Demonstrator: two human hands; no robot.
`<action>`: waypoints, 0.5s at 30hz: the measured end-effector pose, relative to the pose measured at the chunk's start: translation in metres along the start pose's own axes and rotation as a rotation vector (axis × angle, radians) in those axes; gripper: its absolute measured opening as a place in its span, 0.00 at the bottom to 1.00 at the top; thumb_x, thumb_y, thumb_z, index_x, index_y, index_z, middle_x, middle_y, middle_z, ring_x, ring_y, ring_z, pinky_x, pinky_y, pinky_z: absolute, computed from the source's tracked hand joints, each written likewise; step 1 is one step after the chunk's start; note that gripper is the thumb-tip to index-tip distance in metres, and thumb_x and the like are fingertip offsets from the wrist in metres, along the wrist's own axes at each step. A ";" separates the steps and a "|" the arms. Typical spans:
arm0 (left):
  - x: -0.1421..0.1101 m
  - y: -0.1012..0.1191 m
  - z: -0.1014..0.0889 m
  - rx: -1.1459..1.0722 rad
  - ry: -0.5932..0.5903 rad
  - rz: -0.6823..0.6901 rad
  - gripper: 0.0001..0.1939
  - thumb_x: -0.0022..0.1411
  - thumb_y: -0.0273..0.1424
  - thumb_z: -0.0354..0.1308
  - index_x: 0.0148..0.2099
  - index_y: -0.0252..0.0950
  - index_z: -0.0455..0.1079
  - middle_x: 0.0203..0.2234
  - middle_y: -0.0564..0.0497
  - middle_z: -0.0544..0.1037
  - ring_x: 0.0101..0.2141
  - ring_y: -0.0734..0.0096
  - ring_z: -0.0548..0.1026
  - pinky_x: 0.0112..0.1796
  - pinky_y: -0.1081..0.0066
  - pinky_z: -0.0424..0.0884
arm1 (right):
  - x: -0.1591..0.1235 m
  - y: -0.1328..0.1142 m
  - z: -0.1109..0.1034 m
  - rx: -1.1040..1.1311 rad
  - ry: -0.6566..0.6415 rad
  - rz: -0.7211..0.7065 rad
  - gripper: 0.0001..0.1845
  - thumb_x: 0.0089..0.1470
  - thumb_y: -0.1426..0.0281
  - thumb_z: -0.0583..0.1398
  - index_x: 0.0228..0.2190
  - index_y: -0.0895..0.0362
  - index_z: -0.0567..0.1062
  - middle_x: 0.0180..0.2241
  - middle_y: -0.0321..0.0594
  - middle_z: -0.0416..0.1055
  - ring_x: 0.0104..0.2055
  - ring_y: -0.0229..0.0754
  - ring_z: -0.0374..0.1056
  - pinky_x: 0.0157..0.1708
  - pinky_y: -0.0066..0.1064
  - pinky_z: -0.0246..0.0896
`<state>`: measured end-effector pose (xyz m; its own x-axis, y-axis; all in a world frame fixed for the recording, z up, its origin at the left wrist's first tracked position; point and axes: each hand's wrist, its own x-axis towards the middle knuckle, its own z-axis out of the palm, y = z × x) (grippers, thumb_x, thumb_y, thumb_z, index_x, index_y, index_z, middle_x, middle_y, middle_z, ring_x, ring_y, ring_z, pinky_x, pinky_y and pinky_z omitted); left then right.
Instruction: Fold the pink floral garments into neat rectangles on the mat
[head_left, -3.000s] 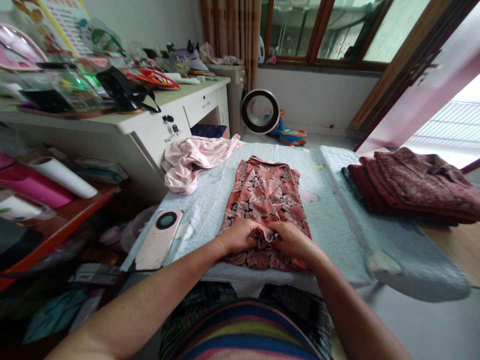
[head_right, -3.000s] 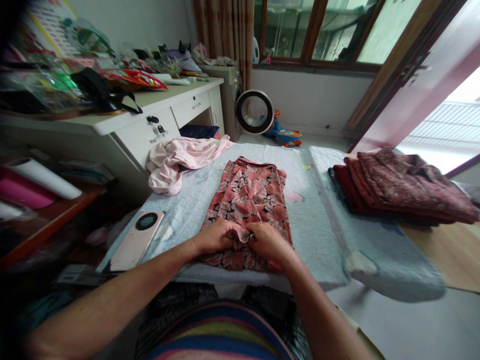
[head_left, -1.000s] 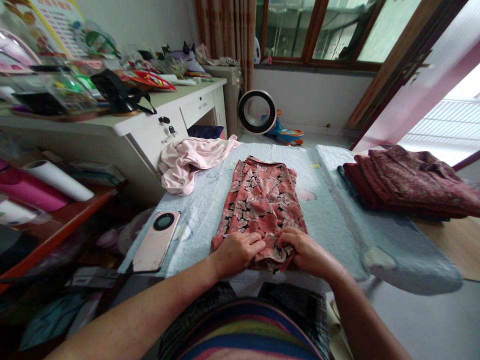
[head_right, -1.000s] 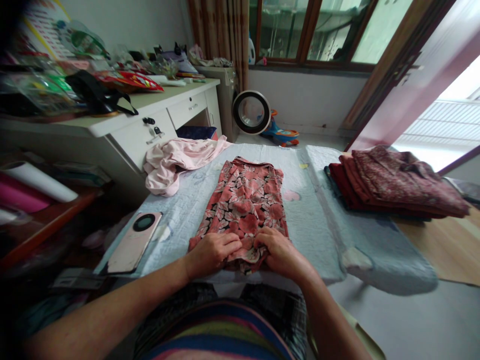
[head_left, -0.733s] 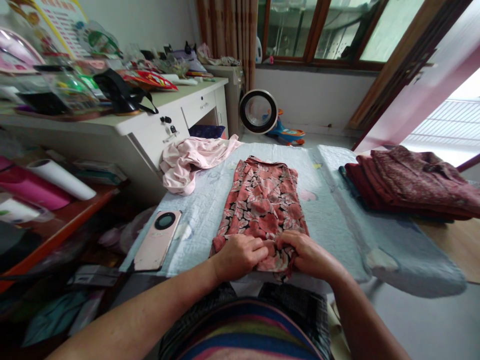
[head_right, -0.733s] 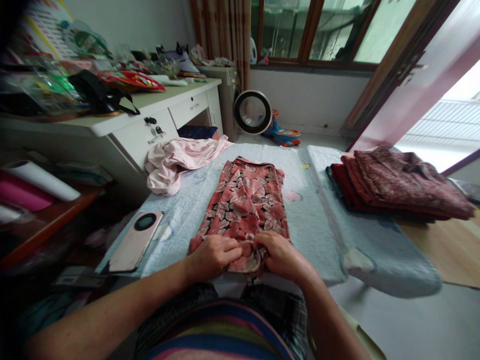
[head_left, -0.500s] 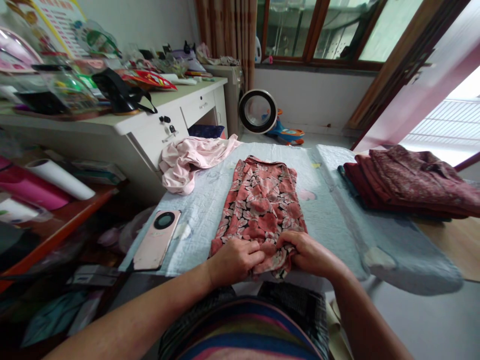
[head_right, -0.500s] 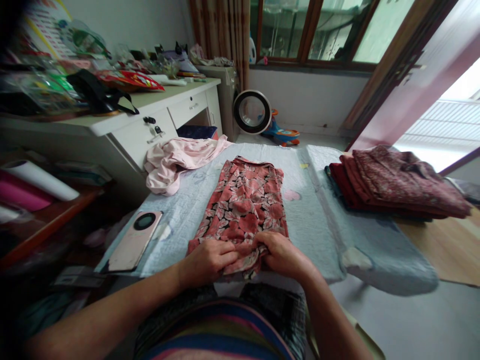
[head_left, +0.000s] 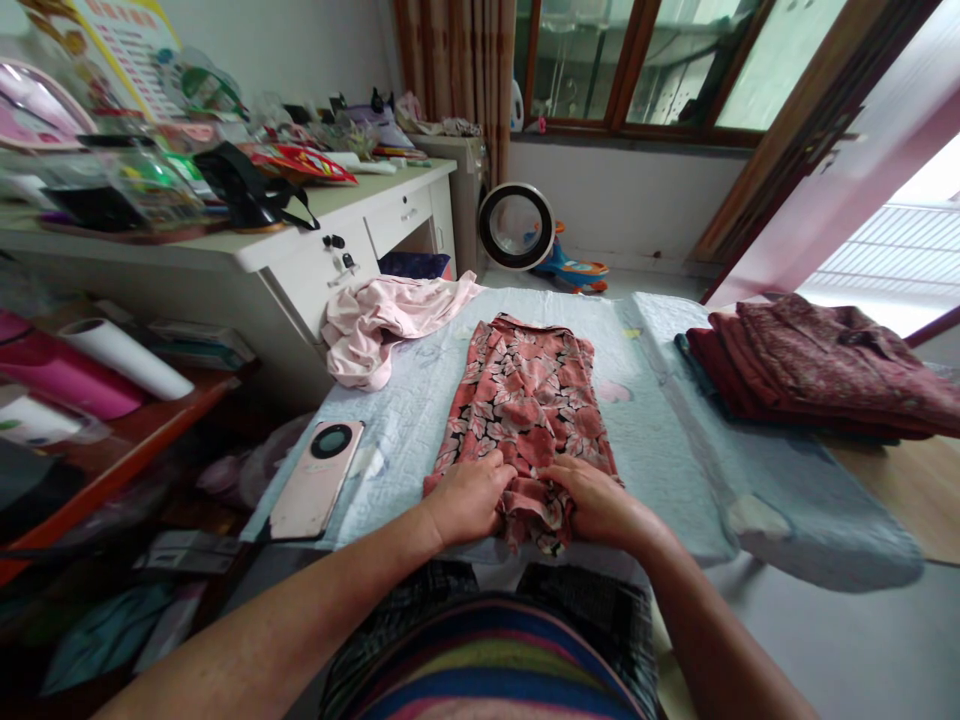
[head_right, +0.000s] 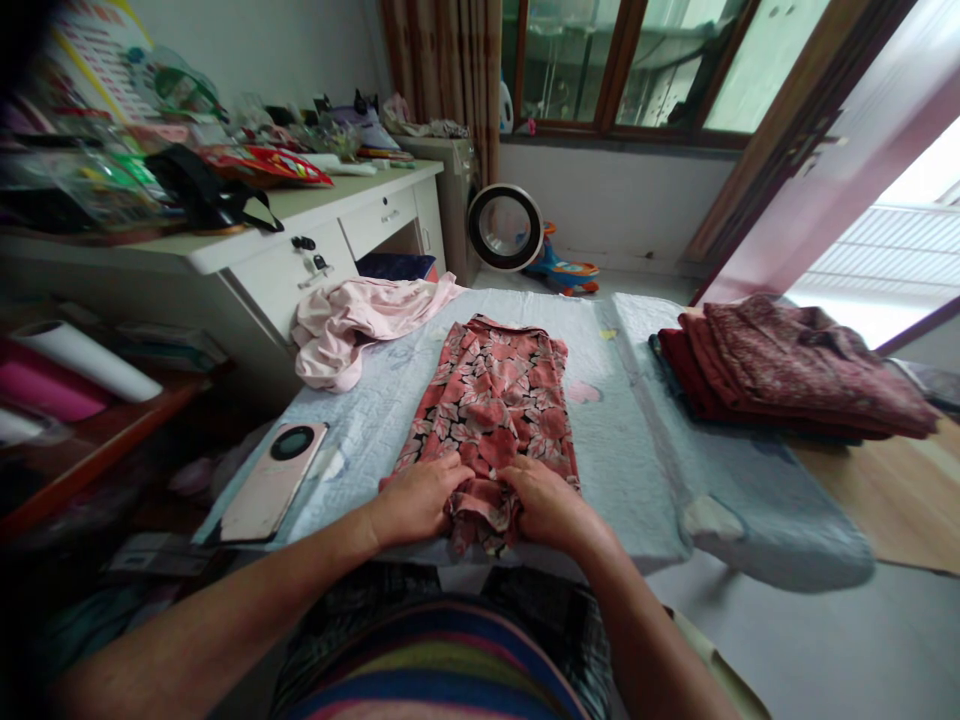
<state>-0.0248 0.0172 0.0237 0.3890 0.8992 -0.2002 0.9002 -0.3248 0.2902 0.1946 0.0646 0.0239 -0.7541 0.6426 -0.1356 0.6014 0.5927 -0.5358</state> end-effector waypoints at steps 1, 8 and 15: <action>0.002 -0.001 -0.001 -0.002 0.001 0.010 0.13 0.58 0.33 0.57 0.46 0.39 0.71 0.45 0.46 0.73 0.38 0.62 0.77 0.37 0.68 0.72 | 0.000 -0.001 0.000 -0.016 -0.002 -0.001 0.21 0.47 0.76 0.61 0.45 0.60 0.77 0.43 0.48 0.71 0.46 0.47 0.66 0.46 0.33 0.59; 0.011 -0.003 -0.004 -0.058 -0.045 0.033 0.14 0.57 0.34 0.59 0.46 0.38 0.71 0.40 0.46 0.77 0.40 0.59 0.77 0.38 0.68 0.71 | -0.001 -0.005 -0.001 -0.133 0.063 -0.047 0.16 0.46 0.77 0.60 0.40 0.57 0.77 0.41 0.45 0.72 0.46 0.46 0.64 0.46 0.33 0.55; 0.000 0.005 -0.014 0.070 -0.028 0.064 0.07 0.58 0.33 0.57 0.38 0.38 0.74 0.37 0.45 0.78 0.37 0.59 0.79 0.35 0.68 0.72 | -0.011 -0.018 -0.010 -0.096 -0.011 0.069 0.13 0.47 0.77 0.58 0.38 0.56 0.74 0.36 0.41 0.76 0.38 0.43 0.69 0.33 0.29 0.50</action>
<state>-0.0228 0.0197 0.0378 0.4508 0.8677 -0.2095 0.8842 -0.4020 0.2377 0.1942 0.0517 0.0431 -0.7123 0.6785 -0.1795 0.6744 0.5909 -0.4426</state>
